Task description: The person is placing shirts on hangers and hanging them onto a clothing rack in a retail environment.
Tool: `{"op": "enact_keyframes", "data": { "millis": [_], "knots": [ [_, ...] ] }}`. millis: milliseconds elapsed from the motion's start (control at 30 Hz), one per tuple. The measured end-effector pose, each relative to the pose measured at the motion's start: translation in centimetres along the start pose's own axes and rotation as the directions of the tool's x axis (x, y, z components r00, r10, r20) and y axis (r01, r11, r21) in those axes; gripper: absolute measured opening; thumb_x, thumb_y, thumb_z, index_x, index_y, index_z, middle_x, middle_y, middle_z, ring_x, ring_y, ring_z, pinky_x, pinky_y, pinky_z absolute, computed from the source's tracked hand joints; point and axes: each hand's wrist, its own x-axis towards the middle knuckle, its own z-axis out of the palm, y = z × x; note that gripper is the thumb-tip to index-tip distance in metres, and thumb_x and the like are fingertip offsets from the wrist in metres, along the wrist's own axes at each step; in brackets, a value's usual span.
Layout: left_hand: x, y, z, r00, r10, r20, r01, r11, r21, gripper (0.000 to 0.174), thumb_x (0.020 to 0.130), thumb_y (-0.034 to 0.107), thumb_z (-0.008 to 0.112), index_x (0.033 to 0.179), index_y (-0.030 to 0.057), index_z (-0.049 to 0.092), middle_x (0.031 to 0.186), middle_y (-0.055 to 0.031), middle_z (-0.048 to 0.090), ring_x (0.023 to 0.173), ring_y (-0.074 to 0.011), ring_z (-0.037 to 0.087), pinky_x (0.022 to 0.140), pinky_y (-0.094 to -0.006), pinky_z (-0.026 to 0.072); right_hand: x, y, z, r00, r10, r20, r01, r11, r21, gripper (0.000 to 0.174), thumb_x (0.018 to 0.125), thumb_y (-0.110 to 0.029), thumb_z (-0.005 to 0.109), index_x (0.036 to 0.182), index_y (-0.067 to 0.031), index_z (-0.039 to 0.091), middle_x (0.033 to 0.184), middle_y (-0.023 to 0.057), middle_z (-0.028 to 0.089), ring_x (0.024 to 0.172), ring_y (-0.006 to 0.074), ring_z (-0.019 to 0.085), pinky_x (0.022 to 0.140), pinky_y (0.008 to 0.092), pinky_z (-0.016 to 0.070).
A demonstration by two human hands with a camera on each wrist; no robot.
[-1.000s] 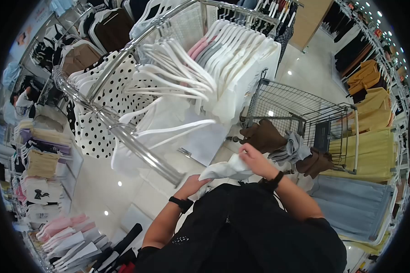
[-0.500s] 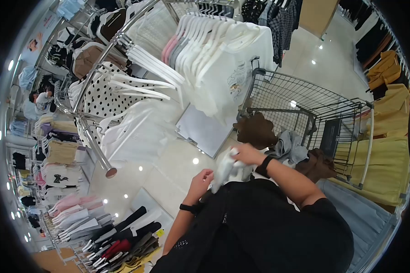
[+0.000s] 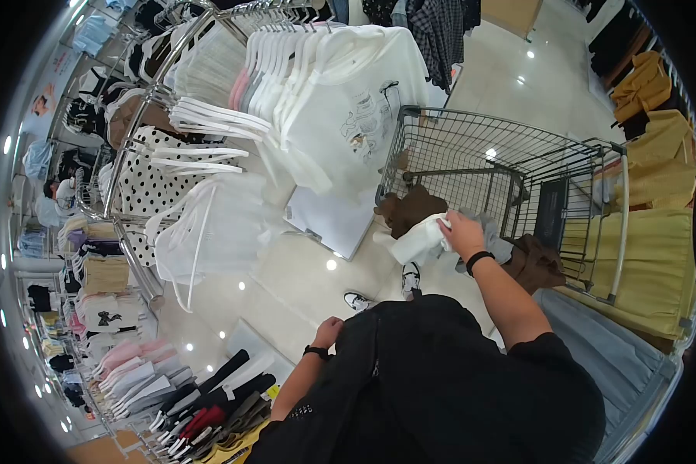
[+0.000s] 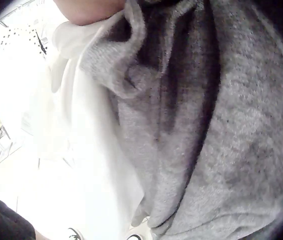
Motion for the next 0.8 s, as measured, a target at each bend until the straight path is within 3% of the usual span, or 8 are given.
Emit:
{"op": "enact_keyframes", "data": {
  "millis": [233,300,433,500,633,667,700,800],
  "knots": [
    [-0.9,1.5,0.5,0.999,0.013,-0.035,-0.009,0.994,0.106,0.025,0.099,0.025,0.061,0.11,0.0042,0.071,0.089,-0.0072,0.072,0.08,-0.0161,0.066,0.073,-0.0325,0.0531,-2.0,3.8,-0.8,1.0,-0.023,-0.013,0.023,0.999,0.023,0.033,0.096,-0.044,0.064,0.097,-0.0116,0.063,0.092,0.0124,0.071,0.077,0.0358,0.07,0.068,0.0463,0.0547],
    [-2.0,2.6,0.3,0.999,0.001,-0.054,0.007,0.988,0.156,0.032,0.095,0.031,0.06,0.108,0.005,0.073,0.1,-0.0156,0.075,0.095,-0.0288,0.071,0.085,-0.0392,0.0545,-2.6,4.2,-0.9,0.999,0.027,-0.027,-0.027,1.0,-0.015,0.032,0.095,-0.044,0.065,0.098,-0.0116,0.064,0.094,0.0117,0.071,0.081,0.0364,0.069,0.07,0.0474,0.0541],
    [-2.5,1.6,0.0,0.992,0.015,-0.129,-0.001,0.994,0.111,0.031,0.095,0.03,0.06,0.109,0.0057,0.073,0.101,-0.0152,0.075,0.096,-0.0292,0.071,0.086,-0.0389,0.0546,-3.6,5.4,-0.7,0.998,0.05,-0.042,-0.052,0.998,-0.031,0.03,0.095,-0.042,0.066,0.098,-0.0119,0.064,0.095,0.0117,0.071,0.084,0.038,0.069,0.071,0.0496,0.0527],
    [-2.1,0.2,-0.2,0.993,-0.004,-0.114,0.01,0.998,0.055,0.029,0.096,0.028,0.061,0.113,0.0061,0.071,0.094,-0.0085,0.073,0.087,-0.0185,0.069,0.079,-0.0344,0.0542,-3.6,5.3,-1.1,0.996,0.074,-0.051,-0.075,0.997,-0.008,0.03,0.095,-0.039,0.068,0.097,-0.0097,0.063,0.093,0.0156,0.072,0.084,0.0402,0.068,0.072,0.0486,0.0528],
    [-1.8,-3.3,0.5,0.998,-0.063,-0.018,0.062,0.997,-0.056,0.031,0.095,0.028,0.059,0.114,0.0065,0.072,0.102,-0.0115,0.076,0.094,-0.0244,0.072,0.085,-0.0374,0.0552,-3.8,4.4,-1.9,0.995,0.026,-0.093,-0.021,0.999,0.049,0.028,0.094,-0.033,0.071,0.098,-0.0067,0.061,0.091,0.0205,0.071,0.084,0.043,0.067,0.071,0.0498,0.0526],
    [-2.0,-4.3,0.4,1.0,0.001,0.023,0.0,0.998,-0.059,0.031,0.098,0.025,0.06,0.118,0.0025,0.068,0.099,-0.0079,0.074,0.085,-0.0175,0.069,0.077,-0.0326,0.0559,-4.1,3.7,-1.8,0.993,-0.003,-0.117,0.01,0.998,0.056,0.028,0.092,-0.03,0.074,0.097,-0.0054,0.062,0.087,0.0217,0.071,0.081,0.0436,0.068,0.07,0.0495,0.053],
    [-2.8,-4.8,0.7,1.0,0.005,0.017,-0.004,0.998,-0.07,0.031,0.098,0.025,0.06,0.118,0.0025,0.068,0.099,-0.0079,0.074,0.085,-0.0175,0.069,0.077,-0.0326,0.0559,-4.7,2.4,-2.0,0.993,-0.016,-0.12,0.022,0.998,0.051,0.028,0.092,-0.03,0.074,0.097,-0.0054,0.062,0.087,0.0217,0.071,0.081,0.0436,0.068,0.07,0.0495,0.053],
    [-5.6,-4.9,0.9,1.0,-0.028,0.009,0.029,0.99,-0.138,0.03,0.1,0.025,0.06,0.118,0.0017,0.067,0.1,-0.0081,0.073,0.085,-0.0166,0.07,0.077,-0.0313,0.056,-6.3,-4.1,-2.7,0.98,-0.112,0.164,0.06,0.954,0.294,0.028,0.088,-0.029,0.076,0.097,-0.005,0.064,0.083,0.0206,0.069,0.081,0.0411,0.068,0.069,0.0472,0.0535]
  ]
}}
